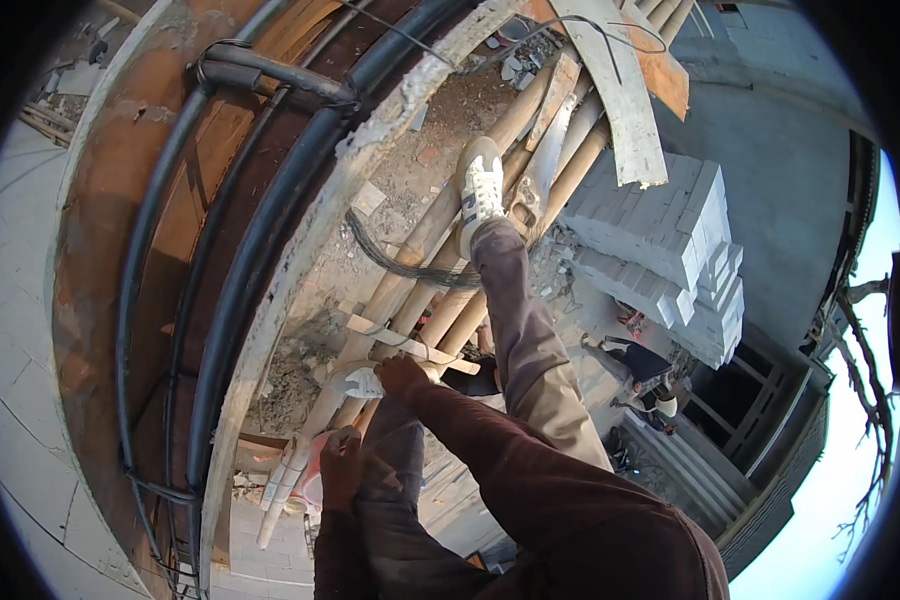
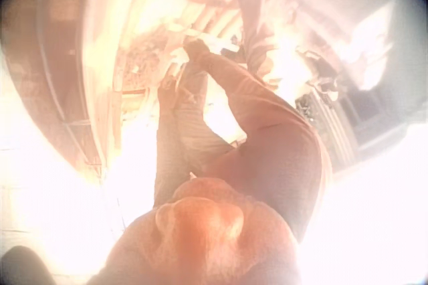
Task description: The person aligns wooden boards along a building beam structure and hammers nails into the boards using a small axe.
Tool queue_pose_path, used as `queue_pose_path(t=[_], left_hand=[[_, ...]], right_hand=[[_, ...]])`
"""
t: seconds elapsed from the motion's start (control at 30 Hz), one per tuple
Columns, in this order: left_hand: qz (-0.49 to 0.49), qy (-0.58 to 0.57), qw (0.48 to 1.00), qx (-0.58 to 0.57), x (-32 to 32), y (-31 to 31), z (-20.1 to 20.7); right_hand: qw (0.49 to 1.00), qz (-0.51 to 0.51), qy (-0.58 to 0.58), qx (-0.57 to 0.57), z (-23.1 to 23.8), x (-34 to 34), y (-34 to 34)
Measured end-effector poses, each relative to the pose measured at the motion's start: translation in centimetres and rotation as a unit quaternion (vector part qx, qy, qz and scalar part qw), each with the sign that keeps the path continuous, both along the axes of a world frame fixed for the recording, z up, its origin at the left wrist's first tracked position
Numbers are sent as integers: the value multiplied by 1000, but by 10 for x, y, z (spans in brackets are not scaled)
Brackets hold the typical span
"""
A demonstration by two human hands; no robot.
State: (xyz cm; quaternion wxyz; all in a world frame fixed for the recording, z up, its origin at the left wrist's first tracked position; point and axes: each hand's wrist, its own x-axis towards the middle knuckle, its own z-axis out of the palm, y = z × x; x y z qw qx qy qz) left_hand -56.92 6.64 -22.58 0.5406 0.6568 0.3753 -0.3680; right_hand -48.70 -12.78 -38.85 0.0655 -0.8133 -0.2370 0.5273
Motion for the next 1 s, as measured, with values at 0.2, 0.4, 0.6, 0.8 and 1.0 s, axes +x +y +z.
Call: queue_pose_path(t=[0.2,0.4,0.6,0.8,1.0], left_hand=[[41,29,999,-9,-8,-11,4],[9,52,999,10,-3,-2,4],[2,5,1000,15,-2,-3,6],[-24,-27,999,25,-13,-3,-6],[226,8,973,48,-14,-10,-14]], right_hand=[[983,-124,-102,-89,-23,8,-21],[953,-245,-90,-156,-58,55,-47],[990,-96,-25,-99,-67,54,-48],[996,-19,90,-15,31,-7,5],[986,95,136,-1,159,1,45]])
